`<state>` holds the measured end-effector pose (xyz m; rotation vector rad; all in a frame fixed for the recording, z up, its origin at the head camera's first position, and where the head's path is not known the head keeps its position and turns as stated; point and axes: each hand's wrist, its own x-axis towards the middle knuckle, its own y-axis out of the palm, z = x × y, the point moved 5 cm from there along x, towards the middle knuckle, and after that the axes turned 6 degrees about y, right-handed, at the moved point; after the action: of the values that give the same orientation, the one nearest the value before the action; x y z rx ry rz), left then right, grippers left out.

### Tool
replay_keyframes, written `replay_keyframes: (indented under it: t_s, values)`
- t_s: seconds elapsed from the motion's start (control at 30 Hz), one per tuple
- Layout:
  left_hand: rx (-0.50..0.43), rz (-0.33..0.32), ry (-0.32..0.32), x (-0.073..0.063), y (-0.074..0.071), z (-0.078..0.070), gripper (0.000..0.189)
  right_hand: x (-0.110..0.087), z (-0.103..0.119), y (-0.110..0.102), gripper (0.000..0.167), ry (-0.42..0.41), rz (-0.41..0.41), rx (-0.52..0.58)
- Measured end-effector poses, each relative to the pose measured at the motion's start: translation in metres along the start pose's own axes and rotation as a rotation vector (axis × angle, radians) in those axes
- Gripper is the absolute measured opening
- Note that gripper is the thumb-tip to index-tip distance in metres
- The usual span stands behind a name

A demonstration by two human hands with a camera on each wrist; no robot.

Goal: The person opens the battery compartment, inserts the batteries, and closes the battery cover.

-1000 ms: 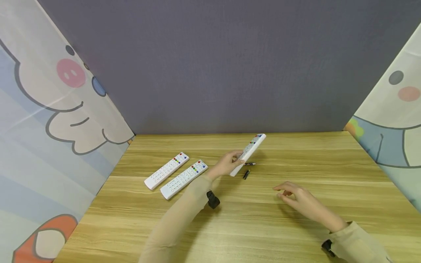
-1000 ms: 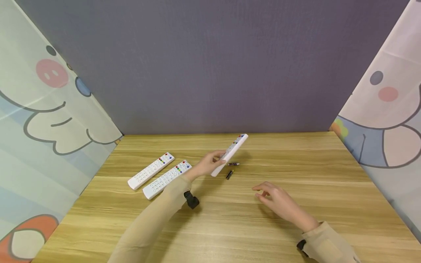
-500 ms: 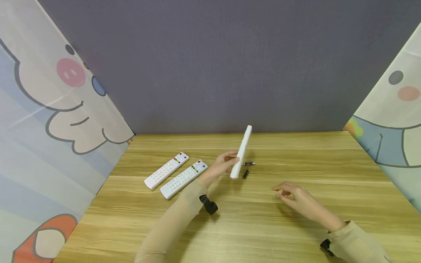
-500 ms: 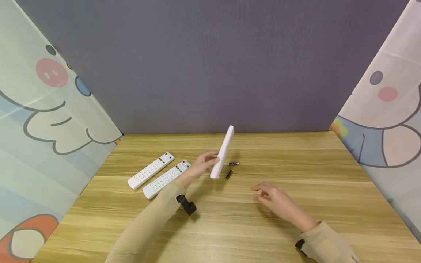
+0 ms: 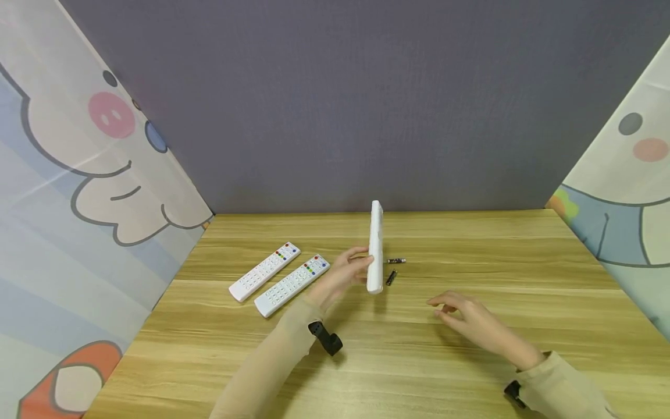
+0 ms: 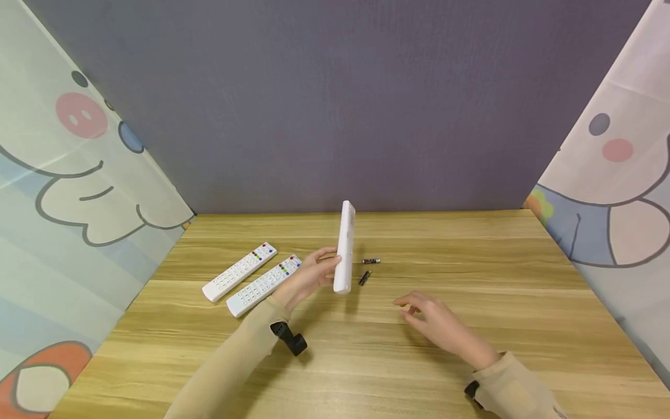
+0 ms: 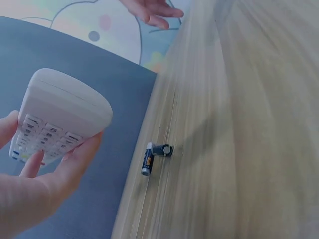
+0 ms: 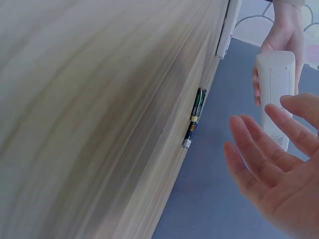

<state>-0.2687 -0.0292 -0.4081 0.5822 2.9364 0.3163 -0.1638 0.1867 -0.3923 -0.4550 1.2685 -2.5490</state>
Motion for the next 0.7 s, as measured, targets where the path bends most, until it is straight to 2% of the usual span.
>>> replay_keyframes:
  t_s: [0.3,0.5,0.7]
  values:
    - [-0.071,-0.003,0.042,-0.016,0.001,-0.004,0.046,0.005,0.010,0.007,0.022,-0.043,0.020,0.039]
    - [-0.119,-0.027,0.070,-0.026,0.005,-0.006,0.046,0.010,0.019,0.010,0.022,-0.081,-0.015,0.043]
    - [-0.152,-0.048,0.118,-0.034,0.009,-0.008,0.043,0.012,0.024,0.013,0.022,-0.080,-0.060,0.070]
